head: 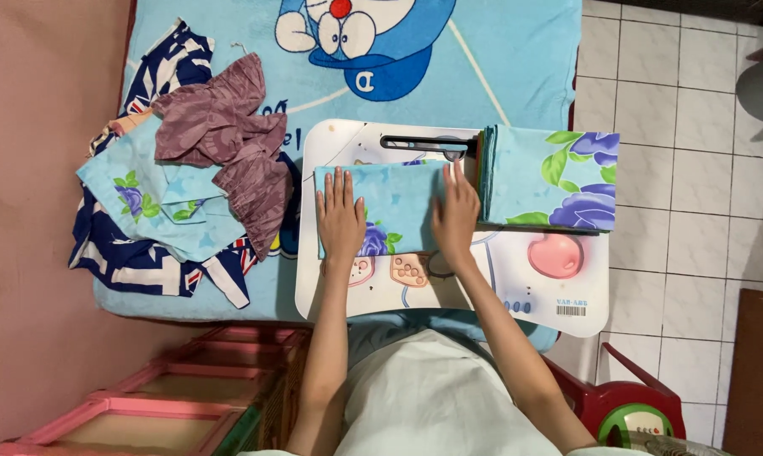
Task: The person folds a light blue floral-patterned garment on a white folding board. They smooth the fabric, fold the sides inward, fold the bottom up, and then fold the garment in half before placing it on a stack of folded items.
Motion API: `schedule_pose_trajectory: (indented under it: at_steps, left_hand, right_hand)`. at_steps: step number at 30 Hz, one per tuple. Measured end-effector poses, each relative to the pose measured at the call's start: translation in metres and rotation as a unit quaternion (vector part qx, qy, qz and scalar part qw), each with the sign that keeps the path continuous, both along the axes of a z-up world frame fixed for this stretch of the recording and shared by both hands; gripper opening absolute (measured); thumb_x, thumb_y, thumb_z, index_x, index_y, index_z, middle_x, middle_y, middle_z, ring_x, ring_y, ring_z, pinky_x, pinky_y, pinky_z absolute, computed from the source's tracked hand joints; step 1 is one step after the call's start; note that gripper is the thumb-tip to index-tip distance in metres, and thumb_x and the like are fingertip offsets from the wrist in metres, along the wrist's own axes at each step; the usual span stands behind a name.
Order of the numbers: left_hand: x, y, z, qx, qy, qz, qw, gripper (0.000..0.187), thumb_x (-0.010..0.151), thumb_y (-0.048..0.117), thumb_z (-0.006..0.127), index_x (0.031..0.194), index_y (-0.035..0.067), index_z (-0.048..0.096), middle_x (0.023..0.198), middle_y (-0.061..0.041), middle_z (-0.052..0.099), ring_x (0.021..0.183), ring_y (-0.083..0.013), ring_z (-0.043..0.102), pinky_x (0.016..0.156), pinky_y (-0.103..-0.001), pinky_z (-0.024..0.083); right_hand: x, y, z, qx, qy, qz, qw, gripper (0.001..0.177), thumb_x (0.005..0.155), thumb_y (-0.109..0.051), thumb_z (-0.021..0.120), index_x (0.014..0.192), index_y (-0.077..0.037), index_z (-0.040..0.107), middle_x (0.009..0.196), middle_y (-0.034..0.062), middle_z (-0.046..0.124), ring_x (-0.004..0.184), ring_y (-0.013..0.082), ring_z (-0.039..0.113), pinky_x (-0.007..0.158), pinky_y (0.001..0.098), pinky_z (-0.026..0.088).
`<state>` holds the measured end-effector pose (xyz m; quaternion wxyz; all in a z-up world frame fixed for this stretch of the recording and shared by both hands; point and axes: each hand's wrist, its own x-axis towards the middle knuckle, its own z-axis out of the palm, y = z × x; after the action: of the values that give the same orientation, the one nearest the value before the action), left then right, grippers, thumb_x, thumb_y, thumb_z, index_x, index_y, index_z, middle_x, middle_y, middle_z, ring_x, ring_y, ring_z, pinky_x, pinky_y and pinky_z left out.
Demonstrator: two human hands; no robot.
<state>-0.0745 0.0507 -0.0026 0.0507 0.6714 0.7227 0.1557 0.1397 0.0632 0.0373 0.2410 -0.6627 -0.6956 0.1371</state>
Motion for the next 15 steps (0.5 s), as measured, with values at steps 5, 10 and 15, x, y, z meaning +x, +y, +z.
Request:
schedule_pose_trajectory:
  at_steps: [5,10,15]
  left_hand:
    - [0.000,0.000,-0.001,-0.007,-0.007,0.000,1.000,0.055,0.111,0.035,0.034,0.162,0.014,0.029,0.171,-0.007,0.021,0.158,-0.0261,0.015,0.126,-0.046,0.007]
    - [-0.002,0.004,0.004,-0.027,-0.007,0.005,1.000,0.057,0.110,0.033,0.037,0.162,0.015,0.028,0.171,-0.006,0.021,0.158,-0.0259,0.015,0.126,-0.047,0.008]
    - [0.000,0.005,0.005,-0.037,-0.024,0.006,0.999,0.056,0.111,0.034,0.032,0.163,0.016,0.027,0.171,-0.005,0.020,0.158,-0.0249,0.015,0.126,-0.045,0.007]
  right_hand:
    - [-0.065,-0.009,0.003,-0.054,-0.035,0.177,0.982,0.086,0.082,0.006,0.059,0.162,-0.008,0.031,0.166,0.0170,0.032,0.154,0.0325,0.027,0.124,0.0545,0.012]
    - [-0.093,0.003,-0.030,-0.044,-0.100,0.219,0.970,0.060,0.108,-0.023,0.038,0.165,-0.014,0.023,0.171,0.0062,0.021,0.157,0.0222,0.020,0.127,0.0464,0.005]
    - [-0.057,0.016,-0.023,-0.077,-0.161,0.182,0.967,0.062,0.109,-0.044,0.033,0.164,-0.016,0.026,0.167,0.0067,0.032,0.155,0.0203,0.028,0.127,0.0427,0.008]
